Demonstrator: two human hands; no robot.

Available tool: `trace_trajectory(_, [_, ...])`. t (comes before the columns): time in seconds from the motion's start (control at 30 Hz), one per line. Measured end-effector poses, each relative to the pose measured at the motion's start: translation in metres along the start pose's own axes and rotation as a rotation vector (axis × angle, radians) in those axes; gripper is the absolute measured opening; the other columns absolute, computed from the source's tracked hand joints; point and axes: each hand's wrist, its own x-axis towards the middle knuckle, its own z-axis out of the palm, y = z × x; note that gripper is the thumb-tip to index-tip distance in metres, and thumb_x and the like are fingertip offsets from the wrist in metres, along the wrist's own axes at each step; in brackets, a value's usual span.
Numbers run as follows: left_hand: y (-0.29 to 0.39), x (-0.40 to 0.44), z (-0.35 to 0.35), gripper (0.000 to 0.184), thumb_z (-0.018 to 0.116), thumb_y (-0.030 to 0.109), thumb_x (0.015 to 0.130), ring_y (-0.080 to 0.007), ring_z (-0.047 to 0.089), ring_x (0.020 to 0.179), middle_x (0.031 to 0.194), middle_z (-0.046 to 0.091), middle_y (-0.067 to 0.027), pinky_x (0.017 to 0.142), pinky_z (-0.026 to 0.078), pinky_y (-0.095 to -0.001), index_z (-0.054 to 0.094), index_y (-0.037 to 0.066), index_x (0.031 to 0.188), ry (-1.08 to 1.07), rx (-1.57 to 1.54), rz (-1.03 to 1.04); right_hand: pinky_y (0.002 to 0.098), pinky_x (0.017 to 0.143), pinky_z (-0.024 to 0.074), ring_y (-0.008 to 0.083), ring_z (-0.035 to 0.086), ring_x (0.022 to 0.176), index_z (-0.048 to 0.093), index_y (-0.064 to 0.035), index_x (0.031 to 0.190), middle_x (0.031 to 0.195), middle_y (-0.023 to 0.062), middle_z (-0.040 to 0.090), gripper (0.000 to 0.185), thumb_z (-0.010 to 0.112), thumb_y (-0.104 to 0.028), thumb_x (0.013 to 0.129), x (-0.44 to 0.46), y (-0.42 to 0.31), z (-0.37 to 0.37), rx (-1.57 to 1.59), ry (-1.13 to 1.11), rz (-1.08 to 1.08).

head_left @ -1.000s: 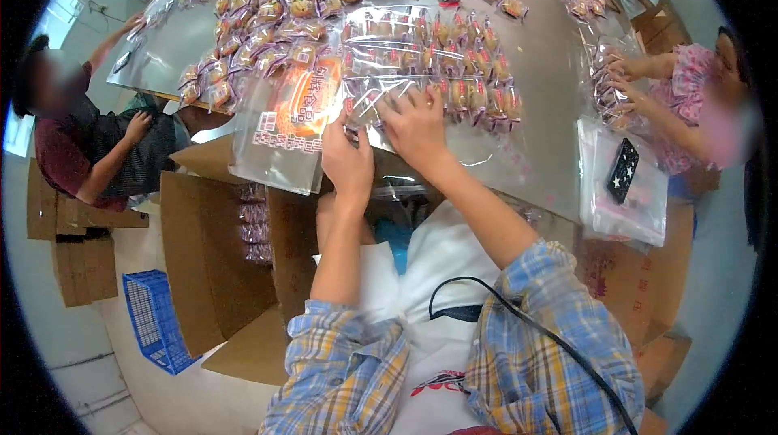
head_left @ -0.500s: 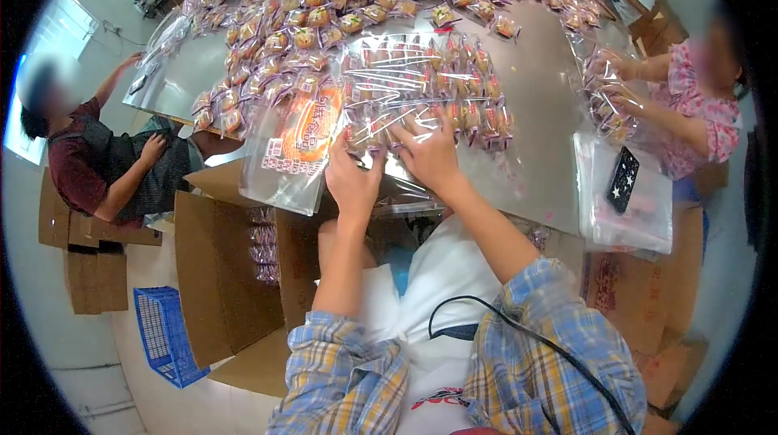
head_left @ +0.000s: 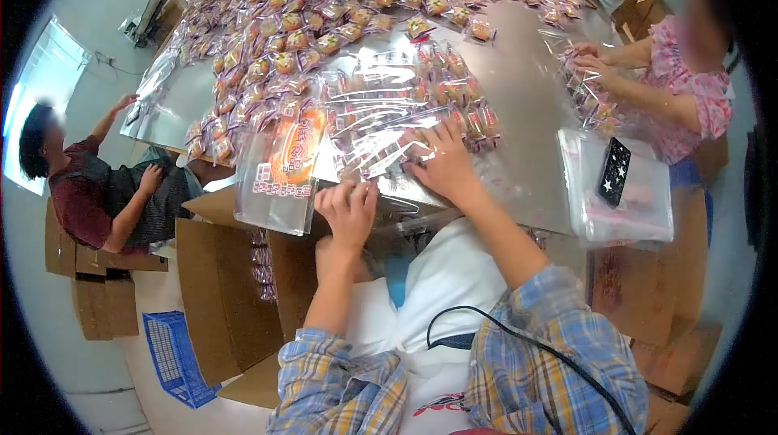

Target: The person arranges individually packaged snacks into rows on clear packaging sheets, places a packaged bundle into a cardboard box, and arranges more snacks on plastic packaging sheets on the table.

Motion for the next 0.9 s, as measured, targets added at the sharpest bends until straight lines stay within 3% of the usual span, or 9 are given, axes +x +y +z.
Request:
trace_trajectory(0.07, [-0.003,-0.007,0.0,0.03,0.088,0.016,0.083,-0.0306,0.056,0.103,0.112,0.061,-0.0081,0.095,0.042,-0.0464,0.066,0.013,0.104,0.032,-0.092,0.106,0.0587,0.118,0.0334,0.0404,0.052,0.129,0.068,-0.0142,0.13,0.135,0.0161,0.062,0.058,0.082,-0.034,0.078,0.001,-0.003,0.001,-0.024,0.105,-0.002])
trace_trajectory(0.13, [0.008,0.021,-0.017,0.027,0.076,0.005,0.083,-0.033,0.064,0.099,0.106,0.068,-0.0109,0.09,0.052,-0.048,0.069,0.006,0.109,-0.259,-0.38,0.231,0.0574,0.119,0.0326,0.0412,0.052,0.129,0.069,-0.0137,0.131,0.135,0.0167,0.061,0.064,0.085,-0.028,0.071,0.002,-0.006,0.007,0.004,0.145,0.015])
trace_trajectory(0.23, [0.032,0.031,-0.006,0.04,0.069,0.007,0.087,-0.0294,0.065,0.114,0.131,0.068,-0.0101,0.104,0.05,-0.0468,0.068,0.004,0.128,-0.482,-0.291,0.042,0.0579,0.116,0.0344,0.0389,0.053,0.129,0.067,-0.0153,0.134,0.134,0.0151,0.062,0.059,0.079,-0.032,0.079,0.002,-0.006,0.012,-0.05,0.115,0.022])
trace_trajectory(0.4, [0.038,0.029,0.013,0.044,0.062,0.014,0.097,-0.0283,0.055,0.136,0.145,0.06,-0.0108,0.12,0.037,-0.0496,0.063,0.005,0.14,-0.315,0.021,0.173,0.0537,0.114,0.0355,0.0349,0.055,0.127,0.068,-0.0186,0.135,0.125,0.0101,0.067,0.056,0.078,-0.036,0.083,-0.001,-0.006,0.013,-0.092,0.103,0.029])
trace_trajectory(0.47, [0.035,0.034,0.02,0.043,0.062,0.014,0.096,-0.0275,0.053,0.138,0.146,0.06,-0.0102,0.12,0.037,-0.0503,0.064,0.007,0.139,-0.386,0.143,0.096,0.0563,0.12,0.0313,0.037,0.054,0.133,0.068,-0.0168,0.136,0.139,0.0173,0.063,0.062,0.08,-0.034,0.079,-0.002,-0.007,0.01,-0.064,0.016,0.056])
trace_trajectory(0.63, [0.036,0.006,0.006,0.05,0.076,0.017,0.09,-0.0317,0.055,0.121,0.129,0.061,-0.013,0.105,0.036,-0.0467,0.062,0.0,0.136,-0.093,-0.008,0.201,0.0571,0.12,0.0317,0.0373,0.057,0.124,0.068,-0.0122,0.128,0.123,0.0149,0.068,0.06,0.083,-0.037,0.076,0.007,-0.018,-0.006,-0.082,0.085,0.029])
trace_trajectory(0.8, [0.042,0.013,-0.031,0.073,0.078,0.022,0.092,-0.0439,0.056,0.121,0.139,0.049,-0.0277,0.106,0.044,-0.0504,0.041,-0.008,0.147,-0.144,-0.088,-0.683,0.0525,0.119,0.0345,0.0358,0.053,0.134,0.062,-0.0063,0.139,0.138,0.0126,0.065,0.071,0.079,-0.041,0.08,0.011,-0.039,-0.001,-0.079,-0.033,-0.022])
trace_trajectory(0.87, [0.031,0.015,-0.035,0.063,0.072,0.021,0.098,-0.0469,0.058,0.12,0.135,0.054,-0.03,0.099,0.049,-0.0483,0.044,-0.009,0.145,-0.48,-0.325,-0.942,0.0526,0.12,0.0346,0.0355,0.051,0.14,0.061,-0.0054,0.14,0.143,0.0126,0.063,0.071,0.079,-0.039,0.081,0.016,-0.056,0.005,-0.026,-0.039,-0.074])
trace_trajectory(0.9, [0.028,0.012,-0.031,0.052,0.065,0.019,0.102,-0.0483,0.064,0.11,0.12,0.064,-0.0312,0.09,0.052,-0.0511,0.047,-0.009,0.142,-0.377,-0.22,-0.643,0.0536,0.12,0.0342,0.0362,0.051,0.14,0.061,-0.0071,0.141,0.144,0.0123,0.062,0.071,0.08,-0.039,0.081,0.019,-0.059,0.011,-0.018,-0.033,-0.077])
